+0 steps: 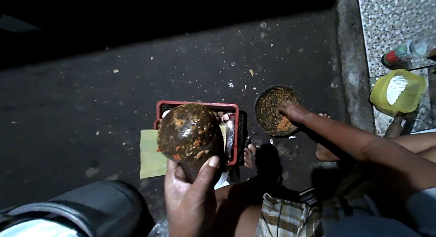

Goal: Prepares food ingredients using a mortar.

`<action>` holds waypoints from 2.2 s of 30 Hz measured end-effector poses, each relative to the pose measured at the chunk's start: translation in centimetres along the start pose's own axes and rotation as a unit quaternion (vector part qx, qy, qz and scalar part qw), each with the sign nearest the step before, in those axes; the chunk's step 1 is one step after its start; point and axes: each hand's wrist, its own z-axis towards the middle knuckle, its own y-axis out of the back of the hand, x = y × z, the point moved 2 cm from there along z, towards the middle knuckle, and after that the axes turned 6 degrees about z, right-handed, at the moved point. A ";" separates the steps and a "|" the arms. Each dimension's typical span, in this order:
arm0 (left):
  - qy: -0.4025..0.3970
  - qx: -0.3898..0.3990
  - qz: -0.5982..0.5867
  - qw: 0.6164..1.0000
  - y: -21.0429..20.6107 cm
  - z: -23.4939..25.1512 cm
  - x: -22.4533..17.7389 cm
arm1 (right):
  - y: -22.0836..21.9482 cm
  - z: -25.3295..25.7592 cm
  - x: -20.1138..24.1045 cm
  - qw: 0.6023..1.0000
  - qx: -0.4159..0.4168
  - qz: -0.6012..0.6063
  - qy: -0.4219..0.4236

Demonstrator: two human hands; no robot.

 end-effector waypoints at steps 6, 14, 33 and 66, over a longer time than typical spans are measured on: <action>0.005 0.004 -0.007 1.000 -0.1 -0.1 -0.1 | -2.0 -3.2 -0.9 0.995 0.000 0.006 -0.100; 0.000 0.014 -0.001 1.000 -0.3 -0.2 -0.2 | -5.1 -2.1 2.0 0.999 0.033 0.038 -0.002; -0.001 -0.020 -0.011 1.000 0.6 -0.7 -0.3 | -3.8 -4.0 -2.7 0.997 0.051 -0.021 0.051; -0.015 -0.125 -0.083 0.989 6.9 -2.7 0.8 | -4.4 -1.0 6.4 0.915 0.075 0.295 -0.266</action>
